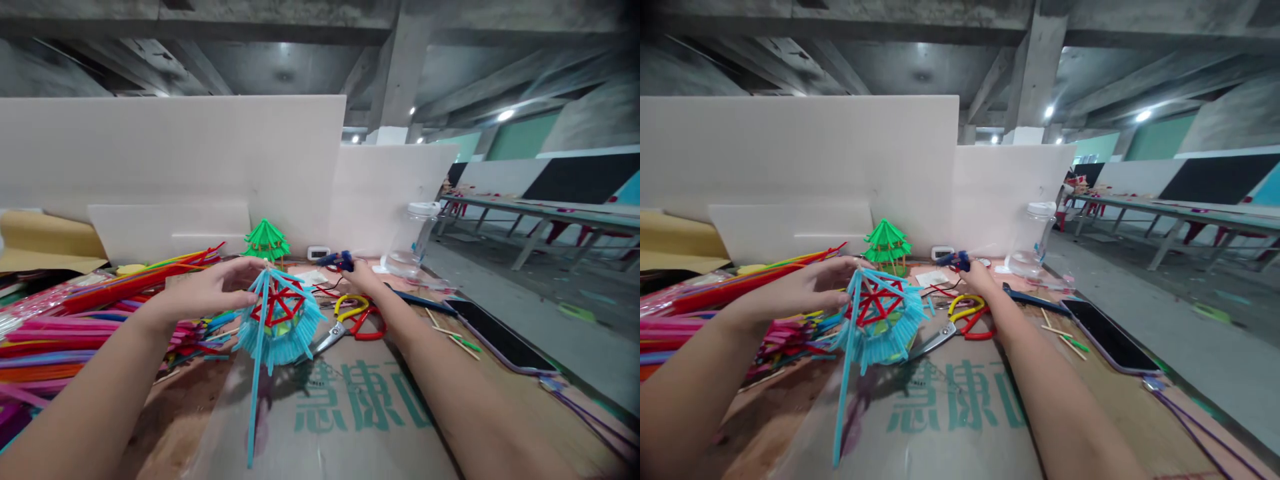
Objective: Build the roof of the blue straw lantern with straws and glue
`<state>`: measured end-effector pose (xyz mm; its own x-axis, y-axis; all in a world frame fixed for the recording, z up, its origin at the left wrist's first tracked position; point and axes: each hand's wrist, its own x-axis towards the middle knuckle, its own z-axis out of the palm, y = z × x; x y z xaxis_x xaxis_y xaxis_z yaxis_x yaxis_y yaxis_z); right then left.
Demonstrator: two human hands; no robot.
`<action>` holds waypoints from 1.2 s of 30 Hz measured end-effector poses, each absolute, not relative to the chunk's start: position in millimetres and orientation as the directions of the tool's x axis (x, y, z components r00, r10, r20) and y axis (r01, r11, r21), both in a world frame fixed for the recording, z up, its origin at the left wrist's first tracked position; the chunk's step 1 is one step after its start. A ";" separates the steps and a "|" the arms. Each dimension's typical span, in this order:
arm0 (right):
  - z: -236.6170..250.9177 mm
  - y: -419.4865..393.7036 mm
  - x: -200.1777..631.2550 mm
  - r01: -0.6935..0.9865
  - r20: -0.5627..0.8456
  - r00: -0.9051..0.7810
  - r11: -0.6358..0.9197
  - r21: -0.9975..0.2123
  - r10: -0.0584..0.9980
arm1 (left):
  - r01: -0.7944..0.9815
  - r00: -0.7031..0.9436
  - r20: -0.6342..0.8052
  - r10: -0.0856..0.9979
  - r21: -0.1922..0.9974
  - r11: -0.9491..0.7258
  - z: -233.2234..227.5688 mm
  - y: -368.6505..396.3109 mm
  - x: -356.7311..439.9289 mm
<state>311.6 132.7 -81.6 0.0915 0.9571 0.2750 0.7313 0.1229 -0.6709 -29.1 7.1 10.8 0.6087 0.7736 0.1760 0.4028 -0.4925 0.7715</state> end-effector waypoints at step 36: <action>40.6 18.2 266.9 0.518 0.215 -0.641 0.622 -0.587 0.736 | 0.733 0.498 0.167 0.851 0.443 -0.516 11.3 3.1 -28.7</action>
